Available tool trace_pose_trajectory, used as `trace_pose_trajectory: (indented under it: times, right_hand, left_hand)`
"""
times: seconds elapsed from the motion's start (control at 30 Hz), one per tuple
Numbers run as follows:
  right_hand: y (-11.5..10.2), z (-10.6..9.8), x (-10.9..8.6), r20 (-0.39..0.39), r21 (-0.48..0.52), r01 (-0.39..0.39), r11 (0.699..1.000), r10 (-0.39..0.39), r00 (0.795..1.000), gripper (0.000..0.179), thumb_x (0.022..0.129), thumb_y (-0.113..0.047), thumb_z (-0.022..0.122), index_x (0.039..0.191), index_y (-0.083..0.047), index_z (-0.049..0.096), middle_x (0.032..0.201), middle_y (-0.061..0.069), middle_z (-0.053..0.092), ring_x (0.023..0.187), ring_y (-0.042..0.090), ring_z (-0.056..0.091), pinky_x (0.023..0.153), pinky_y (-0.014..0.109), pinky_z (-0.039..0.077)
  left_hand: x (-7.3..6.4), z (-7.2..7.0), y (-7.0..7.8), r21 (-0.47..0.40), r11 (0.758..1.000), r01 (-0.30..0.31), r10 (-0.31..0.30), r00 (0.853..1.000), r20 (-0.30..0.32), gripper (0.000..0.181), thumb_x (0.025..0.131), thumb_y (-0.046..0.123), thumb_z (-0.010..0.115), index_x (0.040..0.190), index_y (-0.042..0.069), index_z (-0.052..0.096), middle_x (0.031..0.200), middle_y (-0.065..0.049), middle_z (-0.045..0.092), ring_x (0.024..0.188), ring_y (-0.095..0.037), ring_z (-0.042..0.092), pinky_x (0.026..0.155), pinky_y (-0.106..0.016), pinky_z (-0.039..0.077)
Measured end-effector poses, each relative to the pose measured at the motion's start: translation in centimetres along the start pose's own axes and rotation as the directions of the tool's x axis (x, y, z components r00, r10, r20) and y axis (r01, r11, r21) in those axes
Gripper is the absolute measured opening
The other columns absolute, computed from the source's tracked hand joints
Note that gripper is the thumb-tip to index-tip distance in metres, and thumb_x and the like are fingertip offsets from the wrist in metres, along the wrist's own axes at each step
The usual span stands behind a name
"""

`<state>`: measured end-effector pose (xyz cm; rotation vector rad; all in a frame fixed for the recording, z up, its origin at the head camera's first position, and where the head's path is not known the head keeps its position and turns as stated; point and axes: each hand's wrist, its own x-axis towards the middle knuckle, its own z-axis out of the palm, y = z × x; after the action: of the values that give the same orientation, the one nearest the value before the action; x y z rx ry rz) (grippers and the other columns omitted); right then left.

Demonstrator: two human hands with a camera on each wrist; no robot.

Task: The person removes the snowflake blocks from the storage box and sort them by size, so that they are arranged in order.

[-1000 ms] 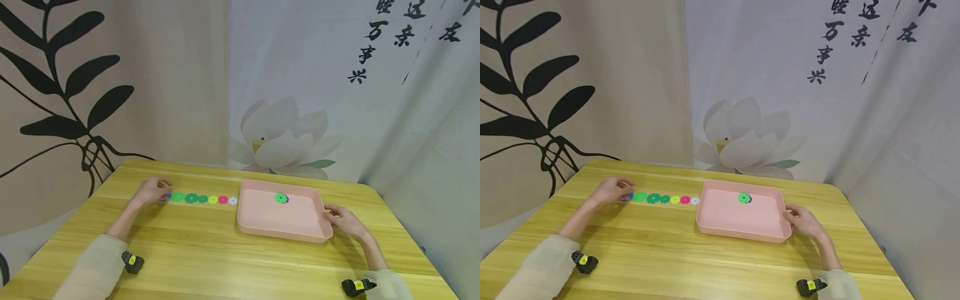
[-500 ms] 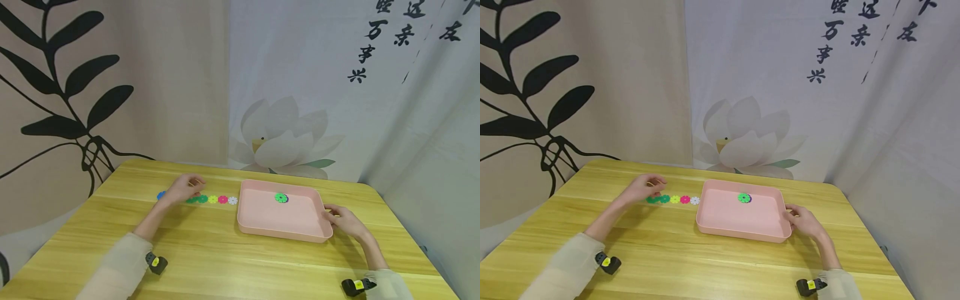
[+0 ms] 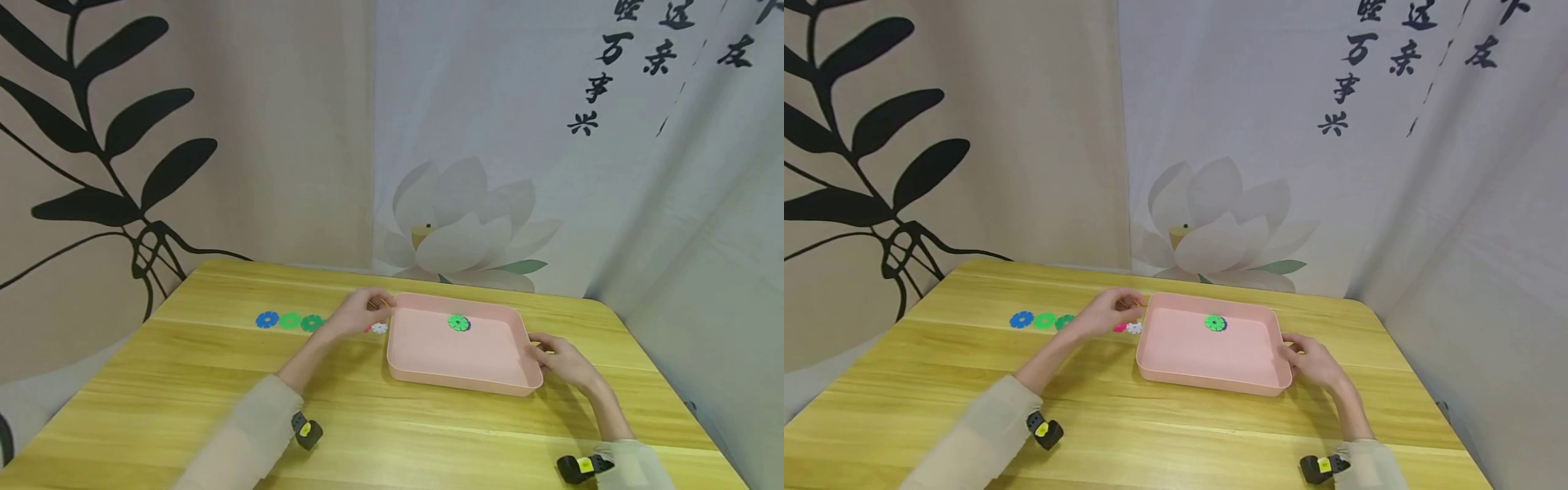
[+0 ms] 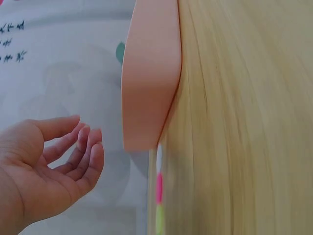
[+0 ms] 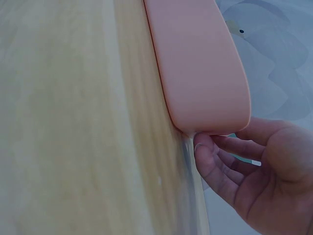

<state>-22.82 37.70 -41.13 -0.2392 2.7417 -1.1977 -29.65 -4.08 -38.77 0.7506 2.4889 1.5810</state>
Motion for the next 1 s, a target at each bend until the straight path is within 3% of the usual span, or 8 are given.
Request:
trace_pose_trajectory:
  times: [0.1, 0.3, 0.53, 0.7, 1.0]
  right_hand:
    - [-0.1, 0.0, 0.0, -0.003, -0.005, 0.0, 1.0, 0.0, 1.0, 0.052, 0.107, -0.017, 0.052, 0.142, 0.018, 0.039, 0.118, 0.026, 0.06, 0.095, 0.026, 0.065, 0.076, 0.029, 0.057]
    - [-0.2, 0.1, 0.0, -0.007, -0.021, -0.001, 1.0, 0.001, 1.0, 0.051, 0.106, -0.017, 0.053, 0.142, 0.018, 0.04, 0.116, 0.024, 0.061, 0.092, 0.025, 0.064, 0.076, 0.031, 0.056]
    - [-0.3, 0.1, 0.0, -0.003, 0.004, -0.003, 1.0, 0.003, 1.0, 0.051, 0.106, -0.016, 0.053, 0.142, 0.019, 0.04, 0.119, 0.028, 0.06, 0.094, 0.026, 0.066, 0.076, 0.029, 0.057]
    - [-0.2, 0.1, 0.0, 0.0, 0.015, -0.007, 1.0, 0.007, 1.0, 0.053, 0.106, -0.017, 0.053, 0.142, 0.018, 0.039, 0.119, 0.028, 0.06, 0.095, 0.027, 0.066, 0.076, 0.029, 0.057]
    - [0.0, 0.0, 0.0, -0.009, -0.031, -0.001, 1.0, 0.001, 1.0, 0.052, 0.106, -0.018, 0.053, 0.142, 0.018, 0.04, 0.118, 0.026, 0.06, 0.092, 0.024, 0.063, 0.077, 0.034, 0.056]
  left_hand:
    - [0.6, 1.4, 0.5, -0.002, 1.0, -0.009, 0.009, 1.0, 0.018, 0.016, 0.096, 0.004, 0.065, 0.109, -0.004, 0.067, 0.088, -0.009, 0.065, 0.084, -0.029, 0.066, 0.067, -0.028, 0.053]
    - [1.9, 4.1, 1.3, 0.006, 1.0, 0.004, -0.004, 0.999, 0.05, 0.013, 0.094, 0.0, 0.067, 0.107, -0.003, 0.067, 0.093, -0.007, 0.065, 0.085, -0.02, 0.065, 0.077, -0.028, 0.055]
    - [3.4, 6.9, 1.5, 0.005, 0.996, -0.091, 0.09, 0.991, 0.098, 0.011, 0.092, -0.004, 0.068, 0.103, -0.004, 0.068, 0.096, -0.011, 0.069, 0.09, -0.021, 0.064, 0.085, -0.028, 0.055]
    - [4.0, 8.6, 1.5, -0.023, 0.997, -0.071, 0.074, 0.987, 0.145, 0.018, 0.093, -0.004, 0.066, 0.11, -0.008, 0.064, 0.103, -0.015, 0.068, 0.098, -0.025, 0.064, 0.087, -0.026, 0.052]
    - [5.2, 11.0, 1.5, -0.016, 0.998, 0.063, -0.059, 0.984, 0.166, 0.025, 0.094, 0.0, 0.066, 0.12, -0.002, 0.064, 0.12, -0.014, 0.065, 0.103, -0.023, 0.06, 0.088, -0.033, 0.052]
